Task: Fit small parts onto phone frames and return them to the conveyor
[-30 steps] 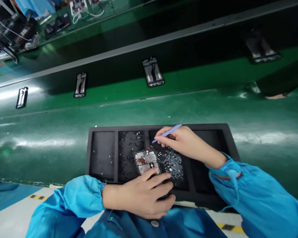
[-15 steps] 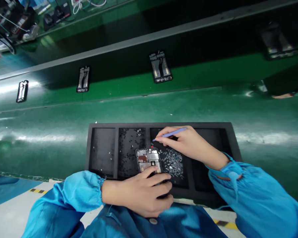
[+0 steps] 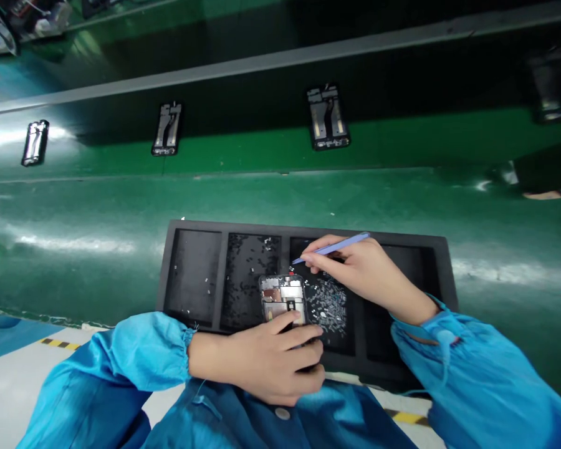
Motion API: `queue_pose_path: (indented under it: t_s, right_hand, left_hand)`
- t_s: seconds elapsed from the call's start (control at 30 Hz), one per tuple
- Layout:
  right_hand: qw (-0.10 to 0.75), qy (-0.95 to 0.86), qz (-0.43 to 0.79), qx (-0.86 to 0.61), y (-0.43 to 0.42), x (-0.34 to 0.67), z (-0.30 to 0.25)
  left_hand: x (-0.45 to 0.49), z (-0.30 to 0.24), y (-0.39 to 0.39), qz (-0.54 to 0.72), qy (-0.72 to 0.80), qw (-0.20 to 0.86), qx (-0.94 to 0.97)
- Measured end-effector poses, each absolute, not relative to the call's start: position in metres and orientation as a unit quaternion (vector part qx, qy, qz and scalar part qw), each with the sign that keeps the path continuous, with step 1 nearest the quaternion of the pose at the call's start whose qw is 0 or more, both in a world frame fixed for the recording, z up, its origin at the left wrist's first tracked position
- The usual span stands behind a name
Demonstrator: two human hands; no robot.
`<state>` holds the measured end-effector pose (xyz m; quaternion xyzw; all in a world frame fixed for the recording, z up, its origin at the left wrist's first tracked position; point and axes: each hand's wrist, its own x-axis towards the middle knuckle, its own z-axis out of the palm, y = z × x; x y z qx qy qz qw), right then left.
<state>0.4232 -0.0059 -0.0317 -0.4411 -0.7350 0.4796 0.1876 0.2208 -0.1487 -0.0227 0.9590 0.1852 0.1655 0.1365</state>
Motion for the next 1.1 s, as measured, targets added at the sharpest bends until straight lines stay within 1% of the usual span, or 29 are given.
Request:
queue_pose_path:
  t_s: [0.2, 0.67, 0.77, 0.93, 1.0, 1.1]
  right_hand:
    - [0.203, -0.730, 0.465, -0.459, -0.009, 0.424, -0.030]
    - [0.224, -0.761, 0.436, -0.424, -0.010, 0.418, -0.034]
    - [0.239, -0.776, 0.413, -0.413, -0.010, 0.419, -0.030]
    - [0.292, -0.787, 0.354, -0.412, -0.022, 0.421, -0.011]
    - [0.284, -0.826, 0.326, -0.363, -0.032, 0.418, -0.006]
    - [0.234, -0.906, 0.246, -0.252, -0.051, 0.410, -0.003]
  left_hand:
    - [0.222, -0.025, -0.150, 0.174, 0.190, 0.131, 0.957]
    - [0.221, -0.025, -0.150, 0.169, 0.180, 0.114, 0.962]
    - [0.222, -0.025, -0.150, 0.172, 0.182, 0.114, 0.961]
    - [0.222, -0.025, -0.150, 0.168, 0.182, 0.126, 0.961]
    - [0.222, -0.026, -0.150, 0.168, 0.175, 0.139, 0.960]
    - [0.221, -0.029, -0.151, 0.183, 0.178, 0.148, 0.956]
